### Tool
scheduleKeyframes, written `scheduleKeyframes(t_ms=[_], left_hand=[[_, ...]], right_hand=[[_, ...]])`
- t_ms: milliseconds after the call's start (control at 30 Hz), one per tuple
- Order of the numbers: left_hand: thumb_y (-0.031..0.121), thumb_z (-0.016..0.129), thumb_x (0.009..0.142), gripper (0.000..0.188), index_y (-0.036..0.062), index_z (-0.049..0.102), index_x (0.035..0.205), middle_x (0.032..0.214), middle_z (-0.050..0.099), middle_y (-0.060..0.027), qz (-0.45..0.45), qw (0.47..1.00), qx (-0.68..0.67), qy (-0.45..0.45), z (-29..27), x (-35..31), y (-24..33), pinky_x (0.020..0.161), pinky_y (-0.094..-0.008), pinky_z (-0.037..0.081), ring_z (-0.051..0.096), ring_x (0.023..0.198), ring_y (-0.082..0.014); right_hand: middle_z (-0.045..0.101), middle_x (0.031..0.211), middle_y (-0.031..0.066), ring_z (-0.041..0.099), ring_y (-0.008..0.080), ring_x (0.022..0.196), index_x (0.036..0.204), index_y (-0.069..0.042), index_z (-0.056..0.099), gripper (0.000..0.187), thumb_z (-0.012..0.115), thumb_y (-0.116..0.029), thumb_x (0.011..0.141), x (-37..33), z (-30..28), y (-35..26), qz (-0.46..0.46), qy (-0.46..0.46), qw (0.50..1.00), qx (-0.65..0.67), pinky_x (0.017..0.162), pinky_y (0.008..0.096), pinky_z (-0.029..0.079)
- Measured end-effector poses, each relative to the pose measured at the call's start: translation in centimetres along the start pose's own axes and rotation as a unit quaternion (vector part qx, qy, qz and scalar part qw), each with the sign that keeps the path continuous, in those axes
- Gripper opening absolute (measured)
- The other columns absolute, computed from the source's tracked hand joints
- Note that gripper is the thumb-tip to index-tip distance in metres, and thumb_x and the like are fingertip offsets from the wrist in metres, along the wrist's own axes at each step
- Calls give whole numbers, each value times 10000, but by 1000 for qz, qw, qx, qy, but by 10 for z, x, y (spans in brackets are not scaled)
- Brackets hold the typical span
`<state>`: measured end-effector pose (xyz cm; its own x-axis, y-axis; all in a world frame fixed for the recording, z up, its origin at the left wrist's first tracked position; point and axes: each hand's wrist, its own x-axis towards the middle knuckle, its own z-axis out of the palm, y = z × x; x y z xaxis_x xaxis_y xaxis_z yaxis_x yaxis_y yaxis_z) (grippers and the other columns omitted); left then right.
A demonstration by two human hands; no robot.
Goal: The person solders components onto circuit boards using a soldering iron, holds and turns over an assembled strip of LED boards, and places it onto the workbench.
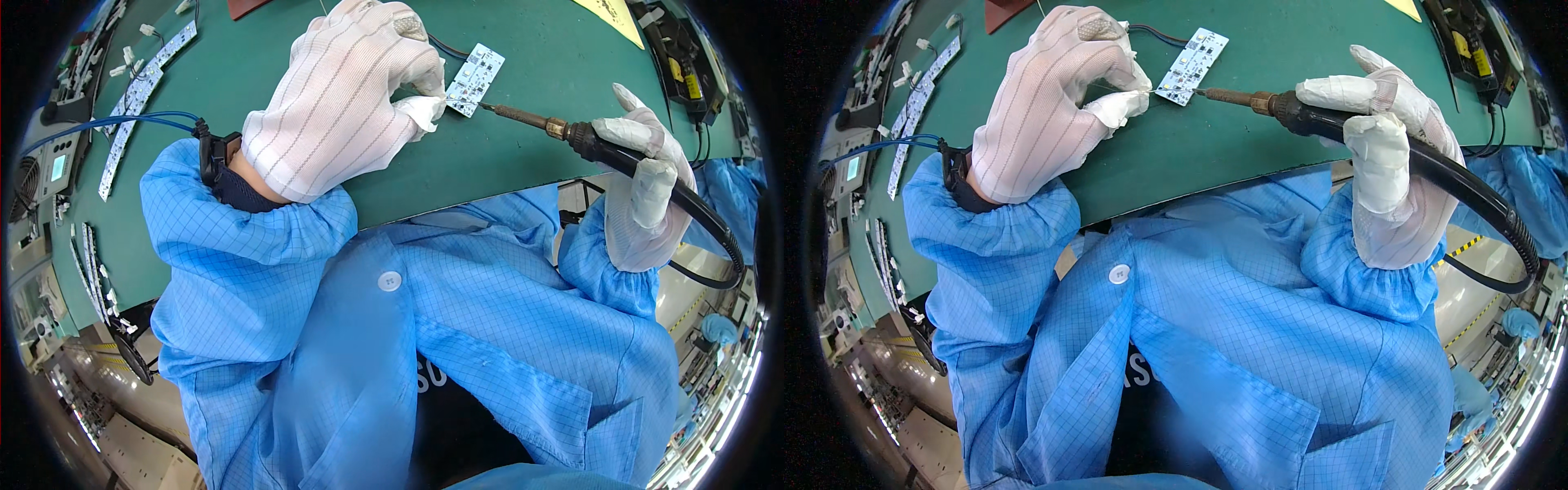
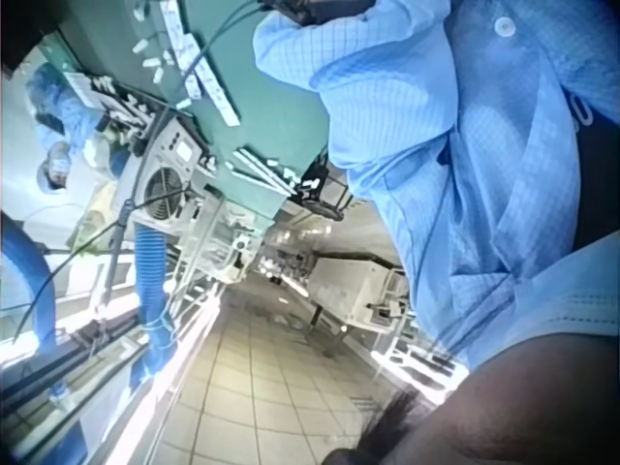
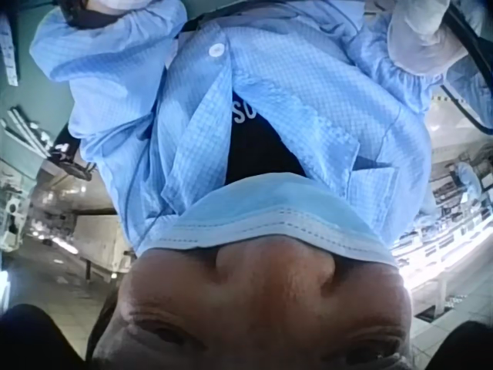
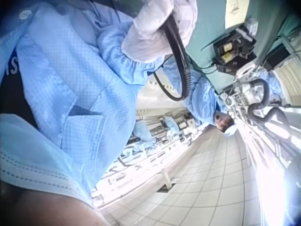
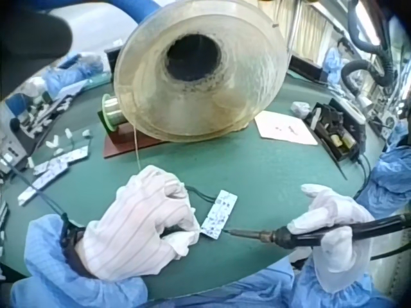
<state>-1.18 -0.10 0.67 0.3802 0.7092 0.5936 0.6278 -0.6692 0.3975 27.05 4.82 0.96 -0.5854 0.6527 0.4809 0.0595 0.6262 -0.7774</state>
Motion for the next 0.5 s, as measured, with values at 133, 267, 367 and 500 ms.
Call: scheduleKeyframes(t_ms=[133, 267, 367, 500], left_hand=[[84, 668, 599, 154, 78, 540, 684, 758, 507, -64, 0, 1000, 2, 8, 1, 0, -3, 722, -333, 404, 499, 792, -252], [83, 662, 598, 149, 79, 539, 682, 755, 505, -63, 1, 1000, -12, 16, 2, 0, -4, 721, -332, 404, 498, 786, -249], [84, 659, 598, 144, 80, 540, 680, 754, 507, -62, -25, 1000, 0, -10, -1, 0, 1, 719, -333, 402, 500, 785, -248], [109, 684, 606, 137, 72, 582, 690, 819, 545, -66, -39, 997, 49, -46, 2, -1, 1, 737, -339, 429, 522, 842, -254]], right_hand=[[640, 690, 120, 588, 196, 757, 930, 43, 639, 522, 396, -419, 943, -4, 2, 3, 34, 39, 996, -66, 1003, 560, 278], [648, 708, 131, 598, 201, 778, 925, 45, 639, 532, 402, -431, 937, 6, 10, -3, -39, 28, 994, -99, 1009, 555, 273], [652, 716, 133, 601, 203, 784, 928, 44, 638, 540, 406, -443, 932, 6, 7, -1, -36, 5, 995, -92, 1011, 549, 274], [649, 709, 127, 594, 198, 777, 935, 46, 636, 550, 384, -443, 939, 2, -1, 3, -4, -8, 1000, -26, 1010, 552, 272]])
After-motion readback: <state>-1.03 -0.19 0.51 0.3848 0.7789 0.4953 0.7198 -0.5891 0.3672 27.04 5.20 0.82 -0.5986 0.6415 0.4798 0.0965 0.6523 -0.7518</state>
